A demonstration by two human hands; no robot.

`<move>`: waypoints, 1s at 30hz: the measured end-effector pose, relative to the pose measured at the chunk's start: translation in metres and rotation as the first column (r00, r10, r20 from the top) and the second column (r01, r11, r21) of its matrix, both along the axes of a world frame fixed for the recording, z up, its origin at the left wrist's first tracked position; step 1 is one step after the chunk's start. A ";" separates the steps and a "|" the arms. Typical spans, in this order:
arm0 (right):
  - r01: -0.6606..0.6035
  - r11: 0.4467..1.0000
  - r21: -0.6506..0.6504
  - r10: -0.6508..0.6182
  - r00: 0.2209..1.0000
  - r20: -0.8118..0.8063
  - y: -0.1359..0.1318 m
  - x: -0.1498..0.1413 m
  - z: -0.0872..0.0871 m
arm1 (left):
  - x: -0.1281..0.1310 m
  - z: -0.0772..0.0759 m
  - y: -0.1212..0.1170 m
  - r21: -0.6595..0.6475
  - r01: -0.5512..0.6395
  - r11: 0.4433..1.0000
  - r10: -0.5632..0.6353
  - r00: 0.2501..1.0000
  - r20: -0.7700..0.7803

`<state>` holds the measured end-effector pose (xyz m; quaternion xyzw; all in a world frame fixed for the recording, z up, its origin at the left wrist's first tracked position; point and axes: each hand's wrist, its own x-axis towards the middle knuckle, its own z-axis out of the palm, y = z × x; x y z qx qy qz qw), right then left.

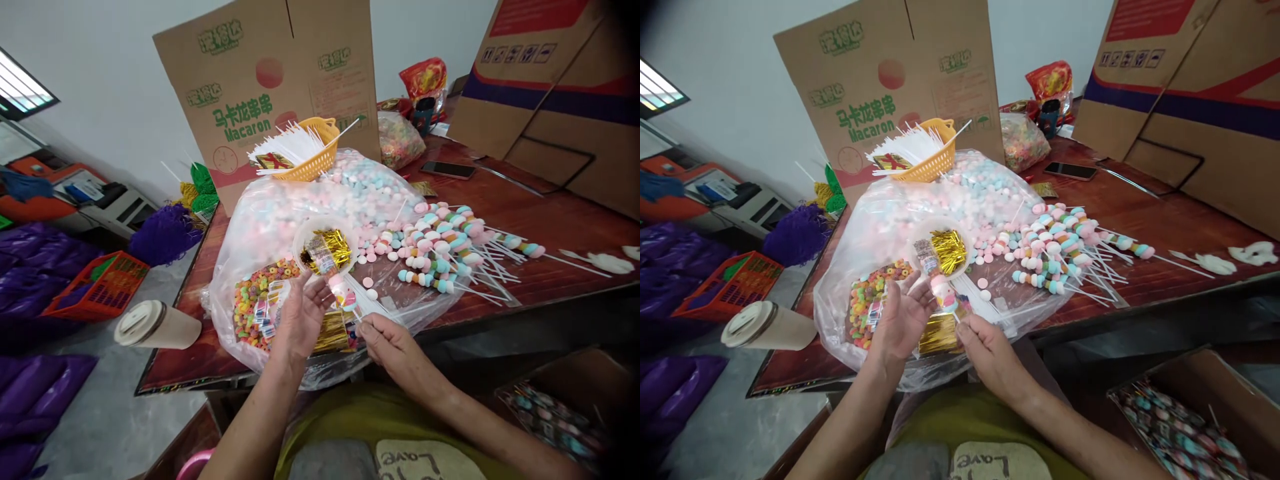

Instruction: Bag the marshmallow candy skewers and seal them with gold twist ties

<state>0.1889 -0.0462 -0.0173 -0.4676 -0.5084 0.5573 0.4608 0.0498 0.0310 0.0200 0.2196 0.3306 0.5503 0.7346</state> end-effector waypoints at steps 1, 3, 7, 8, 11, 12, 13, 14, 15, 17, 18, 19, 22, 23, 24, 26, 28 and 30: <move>-0.001 0.999 0.033 0.000 0.999 0.044 0.000 0.001 0.002 | -0.003 0.004 0.005 0.011 -0.011 1.000 0.011 1.000 0.002; -0.027 0.995 0.097 0.013 0.989 0.147 -0.002 0.001 0.004 | -0.003 0.012 0.012 0.028 -0.048 0.998 0.048 0.999 -0.011; -0.012 0.979 0.205 -0.059 0.939 0.338 -0.003 -0.007 0.001 | 0.023 0.008 0.006 0.037 -0.048 0.998 0.051 0.997 -0.065; 0.010 0.973 0.232 -0.097 0.926 0.366 -0.002 -0.009 -0.001 | 0.030 0.002 0.000 0.045 -0.033 0.998 0.036 0.997 -0.067; 0.057 0.953 0.297 -0.179 0.899 0.400 0.004 -0.009 -0.008 | 0.039 -0.017 -0.025 0.052 0.031 0.998 -0.023 0.988 -0.153; 0.063 0.949 0.309 -0.192 0.891 0.410 0.008 -0.006 -0.009 | 0.035 -0.020 -0.034 0.051 0.104 0.993 -0.088 0.965 -0.249; 0.062 0.947 0.315 -0.201 0.879 0.432 0.011 -0.001 -0.009 | 0.026 -0.020 -0.041 0.052 0.187 0.981 -0.156 0.917 -0.367; 0.044 0.945 0.323 -0.200 0.860 0.470 0.015 0.005 -0.008 | 0.014 -0.016 -0.047 0.061 0.303 0.951 -0.233 0.833 -0.502; 0.007 0.941 0.338 -0.194 0.830 0.523 0.018 0.012 -0.007 | 0.000 -0.009 -0.050 0.052 0.433 0.900 -0.314 0.726 -0.612; -0.134 0.904 0.406 -0.185 0.733 0.655 0.023 0.027 -0.001 | -0.029 0.015 -0.048 0.125 0.462 0.878 -0.217 0.617 -0.756; -0.230 0.862 0.452 -0.196 0.671 0.715 0.025 0.033 0.003 | -0.041 0.028 -0.043 0.244 0.390 0.888 -0.027 0.575 -0.818; -0.326 0.803 0.498 -0.225 0.608 0.762 0.026 0.037 0.008 | -0.050 0.040 -0.036 0.376 0.339 0.863 0.173 0.500 -0.848; -0.534 0.599 0.596 -0.364 0.481 0.798 0.029 0.043 0.028 | -0.057 0.060 -0.013 0.348 0.615 0.708 0.215 0.281 -0.935; -0.571 0.547 0.612 -0.407 0.458 0.790 0.030 0.043 0.035 | -0.054 0.061 -0.007 0.222 0.725 0.652 0.100 0.208 -0.973; -0.597 0.505 0.623 -0.441 0.442 0.781 0.030 0.044 0.041 | -0.050 0.059 -0.003 0.097 0.810 0.578 -0.045 0.150 -0.988; -0.631 0.447 0.634 -0.483 0.426 0.765 0.031 0.048 0.051 | -0.039 0.050 0.000 -0.041 0.891 0.452 -0.325 0.122 -0.938; -0.656 0.419 0.628 -0.486 0.422 0.765 0.032 0.055 0.056 | -0.031 0.039 -0.004 -0.054 0.913 0.404 -0.507 0.175 -0.844; -0.672 0.424 0.607 -0.463 0.415 0.783 0.033 0.065 0.056 | -0.025 0.030 -0.009 -0.012 0.900 0.436 -0.522 0.242 -0.818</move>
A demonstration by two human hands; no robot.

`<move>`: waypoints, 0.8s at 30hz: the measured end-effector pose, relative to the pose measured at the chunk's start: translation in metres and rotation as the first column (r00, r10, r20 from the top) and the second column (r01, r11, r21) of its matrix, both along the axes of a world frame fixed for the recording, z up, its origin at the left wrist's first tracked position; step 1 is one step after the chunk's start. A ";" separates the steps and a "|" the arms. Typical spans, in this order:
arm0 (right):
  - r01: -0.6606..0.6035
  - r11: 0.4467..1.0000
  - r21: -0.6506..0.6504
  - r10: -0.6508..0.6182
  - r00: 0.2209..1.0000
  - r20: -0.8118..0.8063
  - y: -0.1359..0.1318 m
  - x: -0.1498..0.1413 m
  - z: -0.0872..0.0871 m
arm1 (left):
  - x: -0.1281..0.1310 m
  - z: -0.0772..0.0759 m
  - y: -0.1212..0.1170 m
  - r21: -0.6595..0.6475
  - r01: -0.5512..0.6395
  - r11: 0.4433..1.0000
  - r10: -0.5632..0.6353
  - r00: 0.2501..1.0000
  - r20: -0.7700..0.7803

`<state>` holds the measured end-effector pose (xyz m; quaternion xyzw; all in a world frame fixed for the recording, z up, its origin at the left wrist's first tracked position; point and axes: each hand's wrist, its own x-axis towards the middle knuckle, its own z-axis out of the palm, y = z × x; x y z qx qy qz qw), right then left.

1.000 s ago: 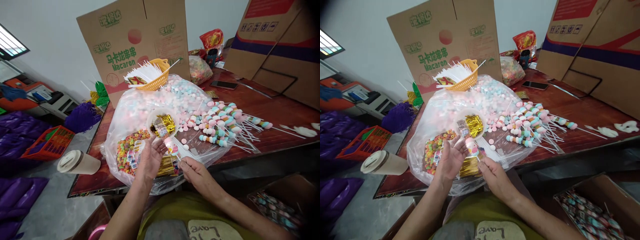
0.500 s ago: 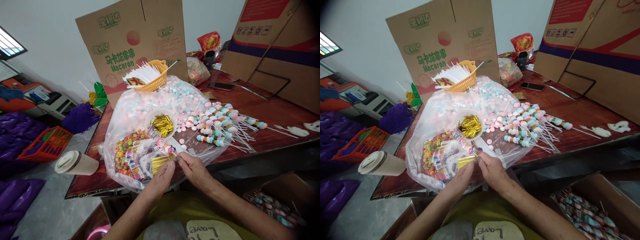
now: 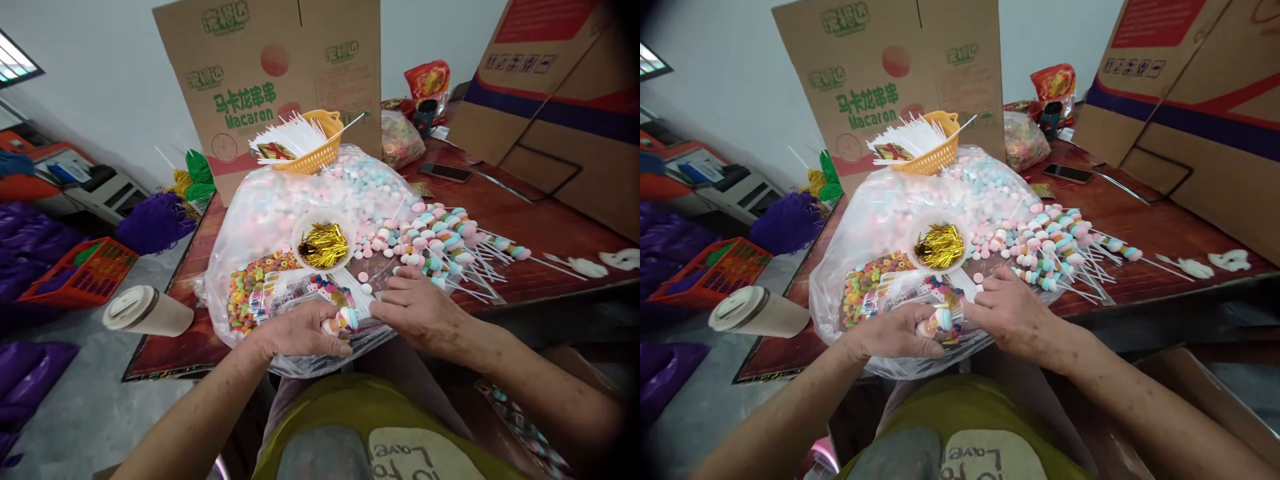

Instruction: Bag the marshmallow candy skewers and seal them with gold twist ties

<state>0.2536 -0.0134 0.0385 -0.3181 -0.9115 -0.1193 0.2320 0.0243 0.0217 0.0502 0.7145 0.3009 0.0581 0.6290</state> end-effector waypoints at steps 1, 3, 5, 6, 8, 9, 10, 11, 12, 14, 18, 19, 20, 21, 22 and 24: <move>0.003 1.000 -0.024 -0.003 1.000 0.009 0.000 0.005 -0.001 | 0.001 -0.003 -0.002 0.057 -0.039 0.998 0.039 0.999 0.003; 0.025 0.996 -0.085 -0.023 1.000 0.017 0.000 0.014 -0.003 | 0.002 -0.007 -0.006 0.257 -0.125 0.958 0.133 0.991 -0.013; 0.041 0.988 -0.148 -0.038 0.999 0.020 -0.003 0.021 -0.005 | 0.001 -0.008 -0.007 0.466 -0.174 0.867 0.214 0.976 -0.034; 0.045 0.984 -0.174 -0.042 0.999 0.019 -0.004 0.023 -0.006 | 0.000 -0.008 -0.008 0.546 -0.177 0.819 0.238 0.970 -0.044; 0.053 0.976 -0.213 -0.051 0.999 0.017 -0.008 0.026 -0.006 | -0.002 -0.009 -0.008 0.657 -0.165 0.735 0.273 0.960 -0.064; 0.058 0.973 -0.225 -0.057 0.998 0.012 -0.010 0.026 -0.006 | -0.002 -0.009 -0.009 0.695 -0.154 0.702 0.287 0.955 -0.079; 0.061 0.971 -0.232 -0.063 0.998 0.002 -0.012 0.026 -0.006 | -0.002 -0.009 -0.009 0.725 -0.143 0.674 0.298 0.950 -0.090; 0.063 0.971 -0.231 -0.067 0.998 -0.012 -0.014 0.025 -0.006 | -0.002 -0.010 -0.009 0.747 -0.138 0.650 0.307 0.947 -0.092; 0.065 0.973 -0.223 -0.072 0.997 -0.024 -0.015 0.023 -0.005 | -0.001 -0.010 -0.009 0.763 -0.140 0.631 0.313 0.946 -0.085; 0.076 0.975 -0.208 -0.086 0.995 -0.039 -0.018 0.019 -0.004 | 0.002 -0.011 -0.009 0.777 -0.172 0.605 0.323 0.946 -0.041; 0.067 0.967 -0.247 -0.073 0.997 -0.015 -0.022 0.009 -0.001 | 0.008 -0.012 -0.010 0.748 -0.256 0.613 0.358 0.933 0.026; 0.053 0.962 -0.268 -0.060 0.998 -0.018 -0.023 0.007 -0.001 | 0.009 -0.012 -0.011 0.742 -0.251 0.621 0.352 0.936 0.022; 0.042 0.956 -0.289 -0.051 0.998 -0.024 -0.023 0.006 -0.001 | 0.009 -0.012 -0.011 0.743 -0.227 0.630 0.331 0.944 0.008; 0.037 0.949 -0.314 -0.050 0.998 -0.035 -0.024 0.006 -0.002 | 0.008 -0.013 -0.011 0.752 -0.192 0.631 0.301 0.954 -0.009; 0.034 0.940 -0.340 -0.055 0.997 -0.052 -0.024 0.006 -0.002 | 0.008 -0.014 -0.011 0.765 -0.156 0.624 0.270 0.962 -0.024; 0.029 0.916 -0.400 -0.074 0.993 -0.097 -0.024 0.006 -0.004 | 0.007 -0.014 -0.010 0.795 -0.115 0.596 0.226 0.974 -0.029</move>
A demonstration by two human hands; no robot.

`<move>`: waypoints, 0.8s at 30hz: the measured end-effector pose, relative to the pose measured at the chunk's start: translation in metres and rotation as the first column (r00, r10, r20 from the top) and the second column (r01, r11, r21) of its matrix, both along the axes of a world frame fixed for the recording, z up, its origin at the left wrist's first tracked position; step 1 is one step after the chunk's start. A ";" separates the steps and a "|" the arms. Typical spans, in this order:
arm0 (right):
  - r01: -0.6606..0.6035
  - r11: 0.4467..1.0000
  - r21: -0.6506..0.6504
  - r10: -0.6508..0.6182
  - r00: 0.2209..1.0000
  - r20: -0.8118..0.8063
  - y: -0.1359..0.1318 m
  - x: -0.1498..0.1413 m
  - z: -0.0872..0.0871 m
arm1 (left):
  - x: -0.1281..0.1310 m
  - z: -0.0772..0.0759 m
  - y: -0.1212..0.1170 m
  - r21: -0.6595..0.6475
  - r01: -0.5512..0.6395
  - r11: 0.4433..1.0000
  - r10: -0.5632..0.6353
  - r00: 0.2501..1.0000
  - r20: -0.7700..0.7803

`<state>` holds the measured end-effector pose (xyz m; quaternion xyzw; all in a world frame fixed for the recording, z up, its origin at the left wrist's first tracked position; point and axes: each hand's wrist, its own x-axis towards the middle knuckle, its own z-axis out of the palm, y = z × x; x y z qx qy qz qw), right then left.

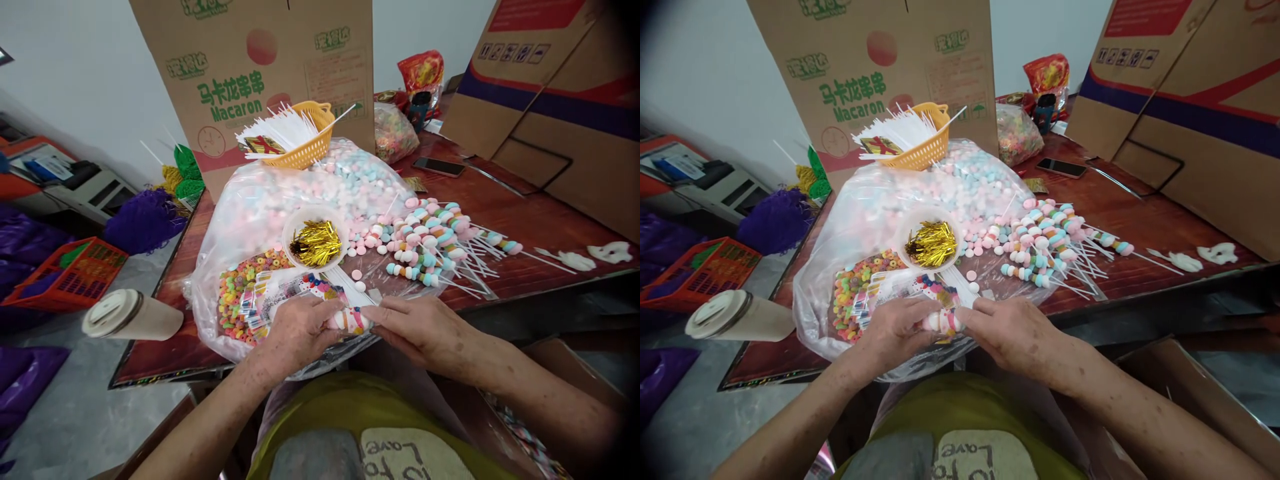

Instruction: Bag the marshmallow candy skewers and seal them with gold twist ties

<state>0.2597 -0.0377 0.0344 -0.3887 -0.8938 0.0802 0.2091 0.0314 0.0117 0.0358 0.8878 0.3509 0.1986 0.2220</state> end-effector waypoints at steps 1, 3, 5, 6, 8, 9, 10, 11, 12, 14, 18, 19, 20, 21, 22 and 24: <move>-0.002 0.999 -0.038 0.001 1.000 -0.028 0.000 0.000 -0.001 | 0.000 0.000 0.000 0.021 0.007 1.000 -0.007 1.000 0.007; -0.029 0.991 -0.129 0.019 0.996 -0.082 0.002 0.000 -0.001 | 0.001 0.000 0.001 0.043 0.018 0.999 -0.019 0.999 0.027; -0.078 0.973 -0.218 0.057 0.993 -0.104 0.004 0.000 0.000 | 0.003 -0.001 0.001 0.048 0.036 0.998 -0.038 0.999 0.034; -0.099 0.964 -0.245 0.076 0.992 -0.101 0.005 0.000 0.000 | 0.004 -0.001 0.001 0.042 0.043 0.998 -0.044 0.998 0.037; -0.113 0.957 -0.268 0.095 0.992 -0.082 0.008 0.000 0.001 | 0.006 -0.002 0.001 0.011 0.048 0.999 -0.048 0.997 0.060; -0.115 0.955 -0.273 0.098 0.992 -0.077 0.009 0.000 0.001 | 0.007 -0.003 0.001 -0.014 0.044 0.999 -0.043 0.996 0.080; -0.118 0.953 -0.277 0.098 0.992 -0.085 0.010 0.000 0.000 | 0.008 -0.004 0.001 -0.041 0.039 0.998 -0.034 0.994 0.100; -0.126 0.950 -0.285 0.101 0.990 -0.103 0.011 0.001 -0.001 | 0.009 -0.005 0.002 -0.068 0.033 0.997 -0.025 0.993 0.115; -0.142 0.947 -0.289 0.107 0.985 -0.135 0.011 0.001 -0.002 | 0.009 -0.005 0.002 -0.093 0.024 0.995 -0.012 0.992 0.126; -0.152 0.955 -0.254 0.093 0.969 -0.230 0.009 0.002 -0.004 | 0.010 -0.006 0.002 -0.131 0.006 0.991 0.013 0.990 0.138; -0.036 0.985 -0.170 -0.028 0.933 -0.358 0.008 0.004 -0.003 | 0.012 -0.006 0.001 -0.190 -0.021 0.982 0.042 0.993 0.109; -0.037 0.983 -0.181 -0.024 0.945 -0.326 0.008 0.004 -0.001 | 0.012 -0.006 0.000 -0.192 -0.020 0.981 0.038 0.995 0.087; -0.055 0.979 -0.195 -0.001 0.962 -0.273 0.009 0.005 0.000 | 0.012 -0.006 0.000 -0.186 -0.018 0.982 0.032 0.997 0.068; -0.075 0.977 -0.201 0.030 0.976 -0.215 0.010 0.005 0.001 | 0.012 -0.006 0.000 -0.174 -0.014 0.985 0.025 0.998 0.057; -0.087 0.978 -0.191 0.054 0.984 -0.169 0.011 0.005 0.002 | 0.012 -0.006 0.001 -0.160 -0.012 0.987 0.021 0.998 0.053; -0.071 0.989 -0.126 0.051 0.986 -0.156 0.012 0.005 0.002 | 0.012 -0.006 0.002 -0.123 -0.022 0.992 0.030 0.997 0.064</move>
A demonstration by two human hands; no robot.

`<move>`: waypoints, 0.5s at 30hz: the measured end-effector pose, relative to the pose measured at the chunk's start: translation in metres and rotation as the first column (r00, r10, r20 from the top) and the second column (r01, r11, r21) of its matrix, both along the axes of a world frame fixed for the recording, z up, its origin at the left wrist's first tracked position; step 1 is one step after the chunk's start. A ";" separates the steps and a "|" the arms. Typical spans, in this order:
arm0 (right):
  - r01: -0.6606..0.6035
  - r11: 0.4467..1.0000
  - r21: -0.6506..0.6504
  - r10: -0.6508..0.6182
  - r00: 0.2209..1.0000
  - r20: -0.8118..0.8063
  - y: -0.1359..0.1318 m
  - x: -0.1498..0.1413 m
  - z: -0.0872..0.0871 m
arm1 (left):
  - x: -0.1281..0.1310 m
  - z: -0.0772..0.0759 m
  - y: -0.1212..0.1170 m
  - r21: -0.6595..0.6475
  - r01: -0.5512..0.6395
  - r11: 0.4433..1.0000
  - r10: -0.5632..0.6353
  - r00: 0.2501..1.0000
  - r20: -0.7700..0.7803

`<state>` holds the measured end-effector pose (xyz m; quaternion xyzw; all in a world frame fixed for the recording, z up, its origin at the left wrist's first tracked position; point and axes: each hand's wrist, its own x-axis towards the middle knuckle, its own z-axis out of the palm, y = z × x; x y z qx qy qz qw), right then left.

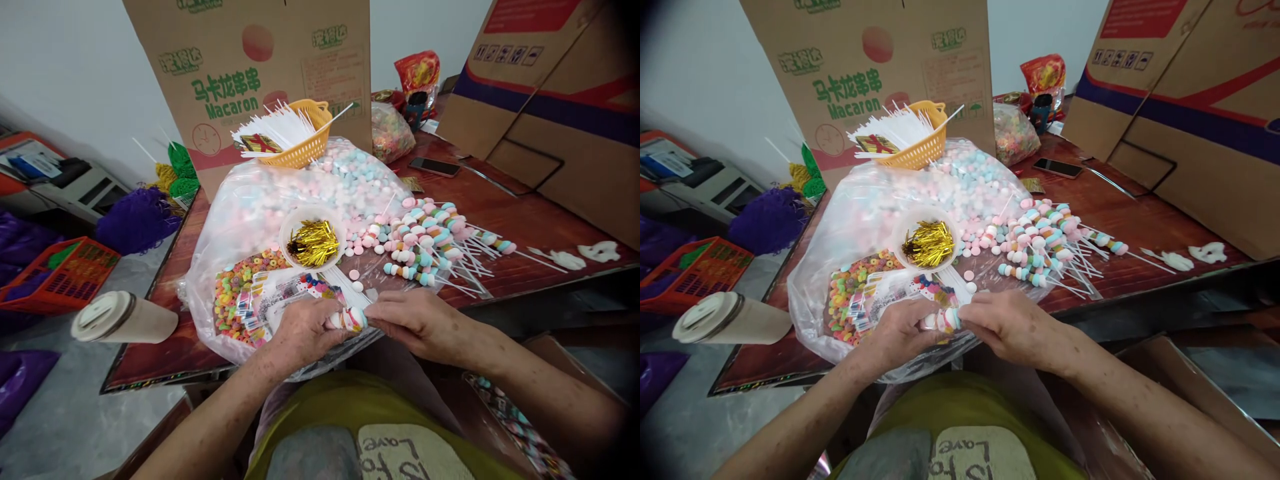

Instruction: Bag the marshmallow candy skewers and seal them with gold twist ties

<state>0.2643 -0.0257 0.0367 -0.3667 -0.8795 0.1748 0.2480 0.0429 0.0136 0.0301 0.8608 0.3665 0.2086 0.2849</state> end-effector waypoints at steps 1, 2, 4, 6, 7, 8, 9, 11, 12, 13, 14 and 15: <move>0.019 0.999 0.032 -0.018 1.000 -0.021 0.000 -0.001 -0.001 | 0.000 0.000 0.001 0.024 -0.006 1.000 0.006 1.000 0.006; 0.033 0.998 0.052 -0.031 0.999 -0.037 0.000 -0.002 -0.002 | -0.001 0.000 0.002 0.054 -0.010 0.998 0.009 1.000 0.012; 0.029 0.998 0.055 -0.028 0.999 -0.026 -0.001 -0.004 -0.006 | -0.003 0.000 0.003 0.128 0.006 0.992 -0.006 1.000 0.006; 0.003 0.999 0.043 -0.004 1.000 0.013 -0.002 -0.006 -0.011 | -0.005 0.001 0.003 0.194 0.034 0.980 -0.027 0.999 -0.036; -0.003 0.999 0.051 0.002 1.000 0.015 -0.003 -0.007 -0.014 | -0.006 0.003 0.003 0.202 0.050 0.978 -0.037 0.997 -0.070; -0.001 0.997 0.071 0.001 1.000 0.004 -0.003 -0.007 -0.017 | -0.008 0.006 0.002 0.186 0.068 0.980 -0.049 0.993 -0.104; 0.006 0.995 0.100 -0.005 1.000 -0.011 -0.004 -0.006 -0.019 | -0.009 0.010 0.002 0.140 0.084 0.987 -0.066 0.990 -0.128; 0.022 0.986 0.164 -0.018 1.000 -0.024 -0.004 -0.005 -0.020 | -0.011 0.018 0.004 -0.047 0.136 0.990 -0.140 0.982 -0.123; 0.024 0.982 0.187 -0.021 1.000 -0.022 -0.004 -0.004 -0.020 | -0.012 0.022 0.006 -0.161 0.171 0.972 -0.186 0.979 -0.084; 0.023 0.979 0.203 -0.021 1.000 -0.014 -0.004 -0.003 -0.019 | -0.012 0.026 0.008 -0.269 0.208 0.940 -0.224 0.974 -0.032; 0.019 0.977 0.211 -0.018 1.000 -0.005 -0.004 -0.003 -0.018 | -0.012 0.028 0.010 -0.363 0.239 0.901 -0.248 0.968 0.021; 0.012 0.977 0.213 -0.014 1.000 0.005 -0.004 -0.002 -0.016 | -0.012 0.030 0.012 -0.443 0.260 0.858 -0.261 0.963 0.060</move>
